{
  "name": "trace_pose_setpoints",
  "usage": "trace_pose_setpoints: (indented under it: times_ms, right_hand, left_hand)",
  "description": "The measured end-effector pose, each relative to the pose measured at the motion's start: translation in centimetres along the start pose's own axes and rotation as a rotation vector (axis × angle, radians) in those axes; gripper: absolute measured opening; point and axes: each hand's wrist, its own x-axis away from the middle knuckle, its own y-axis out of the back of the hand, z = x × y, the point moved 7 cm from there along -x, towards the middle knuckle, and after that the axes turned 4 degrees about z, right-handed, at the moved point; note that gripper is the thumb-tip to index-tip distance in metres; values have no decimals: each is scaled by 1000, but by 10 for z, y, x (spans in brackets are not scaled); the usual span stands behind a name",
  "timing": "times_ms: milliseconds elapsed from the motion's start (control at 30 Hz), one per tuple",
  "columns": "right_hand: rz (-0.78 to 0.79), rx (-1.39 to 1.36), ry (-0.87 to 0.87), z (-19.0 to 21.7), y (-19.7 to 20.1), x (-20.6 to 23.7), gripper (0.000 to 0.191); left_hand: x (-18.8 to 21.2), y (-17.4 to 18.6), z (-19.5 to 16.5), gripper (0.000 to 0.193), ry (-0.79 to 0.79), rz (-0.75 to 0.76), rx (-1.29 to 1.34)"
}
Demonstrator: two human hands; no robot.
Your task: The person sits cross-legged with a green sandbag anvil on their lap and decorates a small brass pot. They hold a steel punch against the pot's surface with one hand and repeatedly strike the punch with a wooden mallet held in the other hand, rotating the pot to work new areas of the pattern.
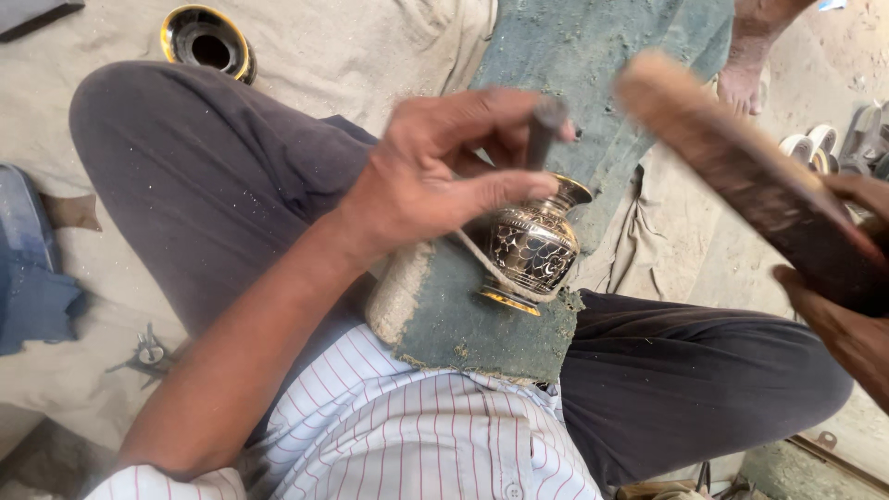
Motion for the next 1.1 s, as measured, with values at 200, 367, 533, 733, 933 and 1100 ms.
trace_pose_setpoints:
  times_ms: [200, 367, 533, 733, 933, 1100]
  right_hand:
    - [115, -855, -270, 51, -35, 35, 45]
    - [77, -1066, -135, 36, -36, 59, 52]
    - [118, -1434, 116, 3, -42, 62, 32]
    - [144, -758, -100, -34, -58, 85, 50]
    - [143, -662, -44, -32, -56, 95, 55]
    - [129, -556, 0, -32, -44, 93, 59]
  left_hand:
    - [6, -36, -31, 38, 129, 2, -205]
    - [-4, -69, -39, 43, 193, 79, -366]
    - [-12, -88, -37, 44, 277, 106, -479]
    - [-11, -109, -48, 42, 208, 69, -579]
    - [-10, -126, -51, 46, 208, 29, -672]
    - [-10, -150, -61, 42, 104, 102, -883]
